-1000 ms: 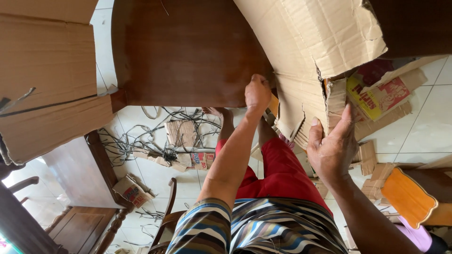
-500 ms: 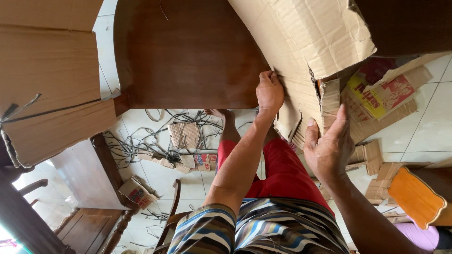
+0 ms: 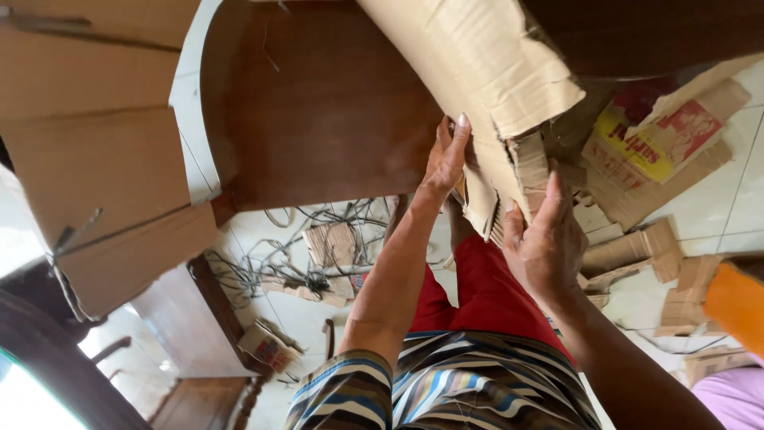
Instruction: Attaching cardboard protective layers to a wooden chair frame using wire ties
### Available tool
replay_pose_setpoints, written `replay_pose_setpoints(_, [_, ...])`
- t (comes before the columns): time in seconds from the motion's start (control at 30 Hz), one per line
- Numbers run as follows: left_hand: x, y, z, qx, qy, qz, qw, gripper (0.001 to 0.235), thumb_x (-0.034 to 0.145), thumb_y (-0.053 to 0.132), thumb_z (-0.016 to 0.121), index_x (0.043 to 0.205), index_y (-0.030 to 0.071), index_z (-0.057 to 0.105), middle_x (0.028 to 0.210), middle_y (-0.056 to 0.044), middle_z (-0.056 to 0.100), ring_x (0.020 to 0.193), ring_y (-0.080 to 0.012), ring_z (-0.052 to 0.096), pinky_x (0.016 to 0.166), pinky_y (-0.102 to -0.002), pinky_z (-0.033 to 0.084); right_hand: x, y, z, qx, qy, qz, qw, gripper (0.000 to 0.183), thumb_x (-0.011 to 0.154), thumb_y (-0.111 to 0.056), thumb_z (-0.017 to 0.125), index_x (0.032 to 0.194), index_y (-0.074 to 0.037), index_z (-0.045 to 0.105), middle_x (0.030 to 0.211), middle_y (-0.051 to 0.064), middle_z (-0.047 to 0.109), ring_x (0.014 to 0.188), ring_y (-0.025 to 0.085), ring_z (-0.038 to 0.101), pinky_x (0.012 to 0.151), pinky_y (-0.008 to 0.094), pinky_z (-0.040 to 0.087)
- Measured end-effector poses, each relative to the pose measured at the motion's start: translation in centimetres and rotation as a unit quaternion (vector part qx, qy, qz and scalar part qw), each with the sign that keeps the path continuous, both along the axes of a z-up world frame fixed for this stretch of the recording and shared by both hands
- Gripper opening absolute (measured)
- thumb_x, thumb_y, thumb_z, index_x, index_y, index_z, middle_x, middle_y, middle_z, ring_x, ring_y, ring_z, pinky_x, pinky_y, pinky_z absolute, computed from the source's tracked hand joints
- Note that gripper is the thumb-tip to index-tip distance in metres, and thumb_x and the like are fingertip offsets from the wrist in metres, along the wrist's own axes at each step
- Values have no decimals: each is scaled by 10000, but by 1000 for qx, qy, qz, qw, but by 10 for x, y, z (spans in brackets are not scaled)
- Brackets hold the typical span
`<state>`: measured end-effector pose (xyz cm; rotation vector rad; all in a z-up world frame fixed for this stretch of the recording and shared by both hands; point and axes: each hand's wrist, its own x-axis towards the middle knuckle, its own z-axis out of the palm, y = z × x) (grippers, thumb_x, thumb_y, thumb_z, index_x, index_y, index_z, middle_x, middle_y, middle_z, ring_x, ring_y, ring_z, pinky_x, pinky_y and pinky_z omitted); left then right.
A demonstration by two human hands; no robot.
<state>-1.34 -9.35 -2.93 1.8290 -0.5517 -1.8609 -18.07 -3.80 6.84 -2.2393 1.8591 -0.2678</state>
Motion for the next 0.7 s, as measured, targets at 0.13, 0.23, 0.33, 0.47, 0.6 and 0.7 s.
replay_pose_setpoints(0.13, [-19,-27,42,-1,-18,-17,1000,1162,881,886,121,1633,1,152,1668,-278,226,1565,-410,182,1315,-509,130,-6,6,-9,58,-76,-41,995,665,972,-174,671,1532,69,408,1361,290,609,1091,435,691,838,463,584])
replay_pose_setpoints(0.23, [-32,-50,81,68,-51,11,996,1137,895,799,-56,1594,-42,256,1606,-328,326,1525,-431,278,1305,-508,155,-1,-4,5,41,-90,-43,994,690,889,-117,726,1478,86,430,1255,275,656,960,418,732,772,465,600])
replay_pose_setpoints(0.33, [-46,-59,74,108,-57,25,992,1199,855,822,-92,1585,-33,324,1592,-314,371,1512,-415,320,1290,-508,213,0,-14,17,56,-104,-44,992,649,896,-92,697,1464,83,436,1165,277,666,881,393,742,727,426,616])
replay_pose_setpoints(0.47, [-65,-49,53,94,-53,89,990,1079,952,755,-47,1571,-58,296,1532,-366,390,1428,-467,438,1195,-602,339,-5,-18,22,60,-104,-14,993,700,905,-142,681,1508,64,391,1082,222,664,808,318,740,636,349,608])
replay_pose_setpoints(0.6, [-79,-60,50,93,-65,75,991,1070,954,749,-41,1569,-59,297,1530,-365,391,1427,-467,438,1194,-602,340,-7,-22,26,66,-108,4,992,701,878,-142,679,1482,67,391,1141,230,644,878,339,748,682,366,614])
replay_pose_setpoints(0.7, [-88,-61,47,99,-75,67,990,1064,955,745,-36,1568,-59,298,1528,-364,393,1427,-467,439,1193,-602,341,-12,-26,29,82,-124,1,989,687,874,-156,673,1468,75,418,1131,238,647,880,329,748,703,344,625])
